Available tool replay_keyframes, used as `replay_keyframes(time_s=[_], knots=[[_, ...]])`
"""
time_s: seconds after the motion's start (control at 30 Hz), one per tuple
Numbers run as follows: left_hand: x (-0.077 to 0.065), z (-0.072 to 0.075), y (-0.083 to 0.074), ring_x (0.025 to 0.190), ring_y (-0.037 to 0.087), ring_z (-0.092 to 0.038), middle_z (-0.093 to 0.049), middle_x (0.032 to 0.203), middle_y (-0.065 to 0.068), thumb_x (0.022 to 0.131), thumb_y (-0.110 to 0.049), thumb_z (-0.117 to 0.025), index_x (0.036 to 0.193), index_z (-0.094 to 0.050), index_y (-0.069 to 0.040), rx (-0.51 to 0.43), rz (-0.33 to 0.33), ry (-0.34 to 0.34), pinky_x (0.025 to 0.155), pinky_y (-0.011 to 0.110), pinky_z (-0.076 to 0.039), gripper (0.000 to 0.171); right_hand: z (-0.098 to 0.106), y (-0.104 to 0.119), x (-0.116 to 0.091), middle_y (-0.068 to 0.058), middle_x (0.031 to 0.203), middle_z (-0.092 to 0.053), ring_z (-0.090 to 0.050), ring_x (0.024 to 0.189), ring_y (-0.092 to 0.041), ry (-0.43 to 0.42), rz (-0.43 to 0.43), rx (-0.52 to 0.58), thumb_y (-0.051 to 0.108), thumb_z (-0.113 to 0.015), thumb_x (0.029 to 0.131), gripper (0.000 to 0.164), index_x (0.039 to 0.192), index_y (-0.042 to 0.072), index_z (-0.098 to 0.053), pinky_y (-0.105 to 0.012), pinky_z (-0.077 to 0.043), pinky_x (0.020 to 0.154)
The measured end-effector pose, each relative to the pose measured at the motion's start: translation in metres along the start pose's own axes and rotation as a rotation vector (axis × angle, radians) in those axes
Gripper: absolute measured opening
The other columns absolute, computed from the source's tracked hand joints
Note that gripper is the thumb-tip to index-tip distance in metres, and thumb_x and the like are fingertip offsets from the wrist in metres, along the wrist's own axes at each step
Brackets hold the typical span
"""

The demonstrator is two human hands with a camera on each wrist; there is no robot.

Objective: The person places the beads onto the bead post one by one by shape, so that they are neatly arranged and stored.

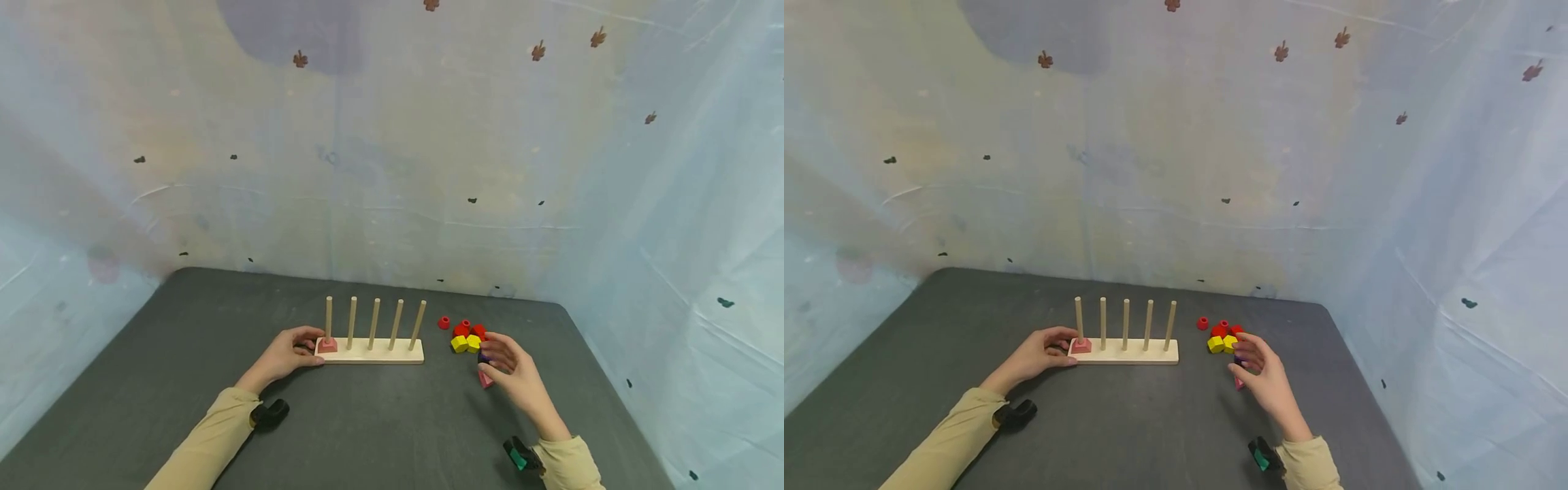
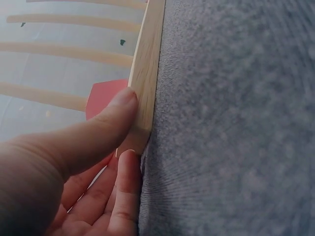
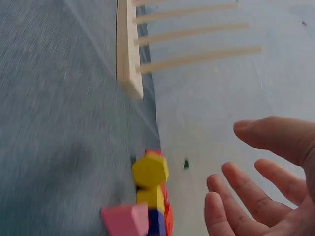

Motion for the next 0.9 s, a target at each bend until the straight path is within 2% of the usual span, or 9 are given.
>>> replay_keyframes(time_s=[0.2,0.33,0.5,0.73,0.9], knots=[[-0.001,0.0,0.0,0.09,0.021,-0.057,-0.061,0.11,0.012,0.073,-0.013,-0.083,0.123,-0.059,0.002,0.001,-0.003,0.005,0.07,0.03,-0.054,0.057,0.014,-0.024,-0.009,-0.022,0.119,-0.059,-0.058,0.105,-0.037,-0.013,-0.036,-0.091,0.007,-0.071,0.087,0.052,0.135,0.005,-0.05,-0.025,-0.052,0.084],[-0.001,0.0,-0.001,0.09,0.021,-0.057,-0.061,0.11,0.012,0.073,-0.012,-0.083,0.123,-0.059,0.002,-0.002,-0.006,0.006,0.07,0.029,-0.054,0.057,0.019,-0.044,-0.011,-0.018,0.112,-0.062,-0.061,0.097,-0.029,-0.01,-0.096,-0.156,0.012,-0.072,0.087,0.049,0.132,0.003,-0.053,-0.024,-0.053,0.078],[-0.002,0.0,-0.001,0.091,0.022,-0.057,-0.061,0.112,0.012,0.074,-0.012,-0.083,0.124,-0.059,0.001,-0.006,-0.002,0.01,0.072,0.029,-0.054,0.057,0.021,-0.062,-0.011,-0.016,0.104,-0.064,-0.062,0.088,-0.023,0.018,-0.153,-0.201,0.011,-0.073,0.085,0.047,0.129,0.002,-0.056,-0.025,-0.054,0.072],[-0.004,0.0,-0.002,0.091,0.022,-0.057,-0.06,0.112,0.013,0.074,-0.013,-0.083,0.125,-0.058,0.002,0.001,0.014,0.01,0.072,0.03,-0.054,0.058,0.018,-0.07,-0.01,-0.012,0.097,-0.064,-0.062,0.083,-0.021,0.039,-0.175,-0.226,0.012,-0.074,0.085,0.046,0.127,0.001,-0.057,-0.024,-0.053,0.068],[-0.003,0.0,-0.003,0.092,0.022,-0.057,-0.061,0.111,0.012,0.074,-0.013,-0.083,0.124,-0.059,0.003,0.012,0.013,0.004,0.072,0.03,-0.054,0.057,0.015,-0.068,-0.009,-0.009,0.092,-0.064,-0.061,0.08,-0.02,0.022,-0.17,-0.221,0.011,-0.074,0.085,0.045,0.125,-0.001,-0.058,-0.024,-0.052,0.064]])
Point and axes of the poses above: each hand's wrist, its own x-axis towards the middle knuckle, its own z-axis out of the back of the hand, y = z × x, the point moved 9 cm from there along x, towards the middle knuckle
